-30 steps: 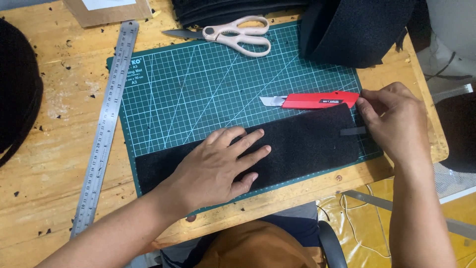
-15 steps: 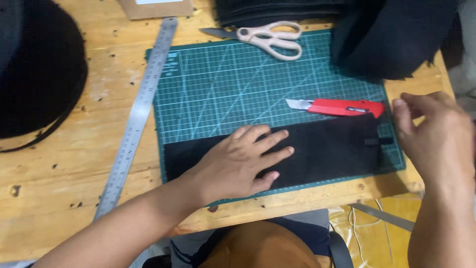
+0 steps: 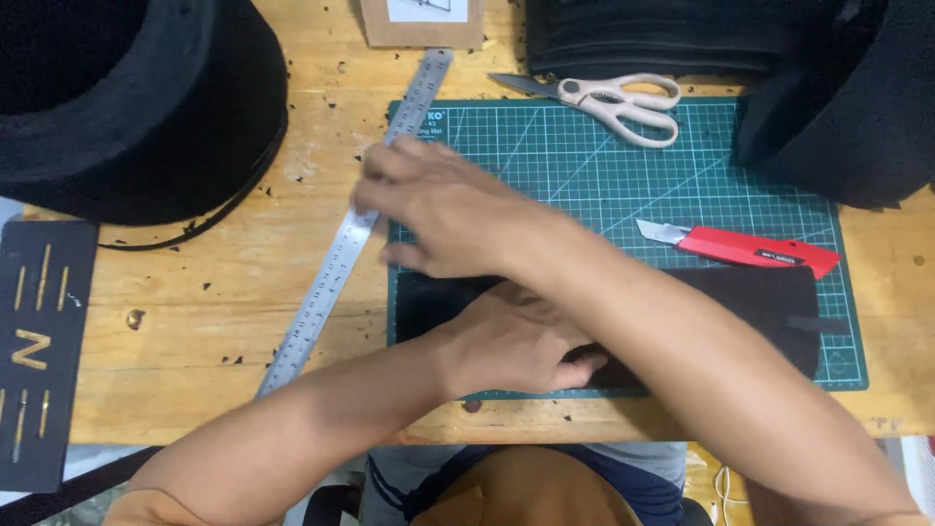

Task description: Measuring and cutting strips of black fabric using a ruler and a utility knife on a cutting mat.

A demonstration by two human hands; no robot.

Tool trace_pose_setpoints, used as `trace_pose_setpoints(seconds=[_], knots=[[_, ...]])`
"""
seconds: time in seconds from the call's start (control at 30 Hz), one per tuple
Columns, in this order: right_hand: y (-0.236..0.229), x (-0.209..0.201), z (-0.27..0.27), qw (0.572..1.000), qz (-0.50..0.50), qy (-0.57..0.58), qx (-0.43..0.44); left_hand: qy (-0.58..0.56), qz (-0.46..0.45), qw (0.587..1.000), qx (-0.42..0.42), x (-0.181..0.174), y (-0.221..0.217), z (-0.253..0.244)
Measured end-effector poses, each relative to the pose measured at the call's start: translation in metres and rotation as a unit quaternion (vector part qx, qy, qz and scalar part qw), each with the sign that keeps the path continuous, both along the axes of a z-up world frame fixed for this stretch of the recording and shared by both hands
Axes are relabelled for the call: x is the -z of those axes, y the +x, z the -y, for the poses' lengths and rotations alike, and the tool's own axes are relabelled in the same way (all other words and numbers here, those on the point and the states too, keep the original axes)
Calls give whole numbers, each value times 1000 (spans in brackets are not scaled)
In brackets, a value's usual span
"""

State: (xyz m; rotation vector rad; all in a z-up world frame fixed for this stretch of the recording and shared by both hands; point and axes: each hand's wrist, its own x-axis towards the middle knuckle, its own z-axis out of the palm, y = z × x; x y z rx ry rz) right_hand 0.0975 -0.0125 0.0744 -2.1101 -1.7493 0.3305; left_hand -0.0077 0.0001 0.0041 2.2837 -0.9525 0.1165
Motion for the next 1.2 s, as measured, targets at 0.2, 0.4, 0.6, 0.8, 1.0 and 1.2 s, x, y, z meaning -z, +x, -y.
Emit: trace_pose_setpoints(seconds=[0.2, 0.4, 0.6, 0.8, 1.0, 1.2], knots=[[-4, 15, -49, 999, -9, -35, -30, 18, 15, 998, -53, 47, -7, 6], [-4, 13, -59, 995, -60, -57, -53, -29, 42, 995, -81, 39, -13, 6], [-6, 12, -65, 993, -75, -73, -62, -17, 57, 996, -71, 40, -8, 4], [-11, 11, -67, 990, -76, -95, -75, -48, 26, 995, -78, 30, -6, 6], [-13, 21, -72, 989, -93, -80, -83, -60, 95, 989, -93, 42, -7, 6], [-25, 35, -90, 987, -106, -75, -95, -30, 101, 988, -109, 40, -9, -5]])
